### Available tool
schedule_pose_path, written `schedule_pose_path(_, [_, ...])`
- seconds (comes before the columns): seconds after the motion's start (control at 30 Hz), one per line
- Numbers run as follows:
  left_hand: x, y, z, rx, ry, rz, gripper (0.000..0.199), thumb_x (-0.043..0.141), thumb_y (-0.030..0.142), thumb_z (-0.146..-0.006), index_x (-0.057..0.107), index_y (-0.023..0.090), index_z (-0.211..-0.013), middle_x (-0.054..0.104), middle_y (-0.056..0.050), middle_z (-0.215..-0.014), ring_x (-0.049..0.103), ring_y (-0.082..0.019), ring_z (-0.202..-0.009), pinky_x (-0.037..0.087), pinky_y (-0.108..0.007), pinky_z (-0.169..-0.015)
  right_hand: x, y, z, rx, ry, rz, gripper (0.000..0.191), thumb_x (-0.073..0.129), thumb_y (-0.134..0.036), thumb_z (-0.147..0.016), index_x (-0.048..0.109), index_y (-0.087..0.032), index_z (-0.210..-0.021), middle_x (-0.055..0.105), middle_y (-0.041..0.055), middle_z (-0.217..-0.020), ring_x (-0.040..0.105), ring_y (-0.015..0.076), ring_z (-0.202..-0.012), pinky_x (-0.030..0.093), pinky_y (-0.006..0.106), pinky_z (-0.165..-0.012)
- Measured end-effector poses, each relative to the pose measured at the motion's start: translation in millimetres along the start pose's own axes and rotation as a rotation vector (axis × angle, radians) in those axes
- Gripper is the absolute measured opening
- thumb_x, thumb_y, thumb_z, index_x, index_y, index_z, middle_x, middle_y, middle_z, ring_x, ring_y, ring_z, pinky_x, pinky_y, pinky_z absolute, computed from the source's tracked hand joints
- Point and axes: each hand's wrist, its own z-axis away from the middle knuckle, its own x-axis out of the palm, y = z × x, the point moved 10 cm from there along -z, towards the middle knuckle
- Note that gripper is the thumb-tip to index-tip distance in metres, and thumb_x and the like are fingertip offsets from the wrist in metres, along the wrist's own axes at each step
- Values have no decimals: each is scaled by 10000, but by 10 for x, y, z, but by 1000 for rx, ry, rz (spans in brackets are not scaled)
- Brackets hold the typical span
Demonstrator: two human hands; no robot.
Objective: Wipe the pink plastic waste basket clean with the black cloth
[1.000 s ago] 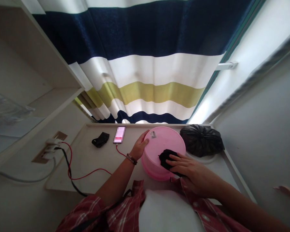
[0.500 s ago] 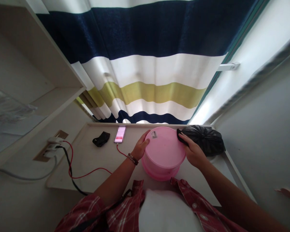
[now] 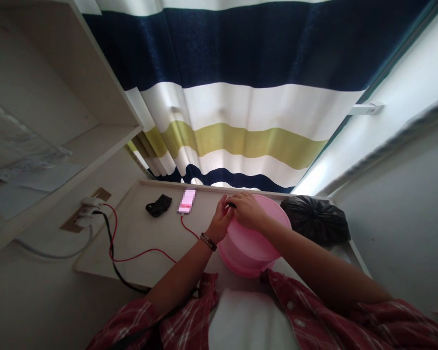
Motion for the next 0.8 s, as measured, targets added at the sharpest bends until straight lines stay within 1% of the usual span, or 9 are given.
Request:
schedule_pose_path(0.07, [-59,-8,23,18,49,-3,631,524,349,-848,238,230,-1398,287,-69,-1468,281,-205,-1356,203,-375,-1151,48,-128,-26,-57,-4,-61,226,471,-152,-814,659,-152,-940,657,86,-953,541,209,-947,352,354,-923])
schedule_pose_path(0.13, [-95,-6,59,27,79,3,610,537,358,-840,286,226,-1380,306,-63,-1458,270,-210,-1358,182,-373,-1157,55,-173,-41,-88,-14,-114,243,454,-130,-800,661,-156,-926,660,70,-912,546,198,-897,375,333,-883])
schedule_pose_path(0.27, [-117,17,97,23,75,67,506,477,423,-863,402,225,-1323,383,-47,-1419,296,-203,-1348,158,-357,-1167,23,-249,-38,-172,-55,-149,231,470,-128,-753,668,-166,-865,666,56,-865,560,192,-839,404,317,-836])
schedule_pose_path(0.37, [-139,-16,50,-28,25,160,553,265,538,-901,445,189,-1291,452,-90,-1368,386,-227,-1300,239,-421,-1135,41,-462,40,-334,-131,-202,250,482,-112,-692,669,-179,-843,675,50,-865,572,190,-852,406,316,-859])
schedule_pose_path(0.43, [-153,-55,-8,-76,-23,209,612,200,566,-898,449,163,-1285,475,-127,-1344,437,-250,-1262,306,-462,-1090,89,-623,125,-436,-196,-223,239,497,-123,-656,671,-188,-808,677,46,-828,578,193,-854,407,316,-866])
schedule_pose_path(0.53, [-153,-99,-100,-141,-89,225,557,331,526,-889,470,141,-1268,485,-157,-1329,459,-270,-1240,334,-475,-1063,182,-809,251,-536,-287,-223,189,516,-159,-621,664,-195,-734,667,45,-751,583,200,-815,423,323,-835])
schedule_pose_path(0.63, [-85,-112,-171,-193,-155,192,500,508,426,-845,484,153,-1263,501,-159,-1315,496,-276,-1198,361,-475,-1031,240,-920,353,-593,-347,-218,190,502,-173,-613,658,-197,-719,662,49,-733,583,196,-779,439,325,-793])
schedule_pose_path(0.73, [23,-71,-206,-213,-229,131,521,634,334,-770,504,181,-1251,511,-139,-1312,521,-262,-1164,386,-448,-1008,230,-986,479,-634,-349,-202,193,497,-180,-606,649,-185,-724,659,59,-730,580,194,-765,449,331,-758])
schedule_pose_path(0.8, [75,-21,-211,-209,-267,82,515,657,319,-750,528,188,-1231,529,-127,-1296,533,-253,-1143,396,-434,-997,200,-1033,622,-665,-330,-186,152,507,-192,-611,631,-182,-699,651,57,-713,579,193,-762,454,341,-766])
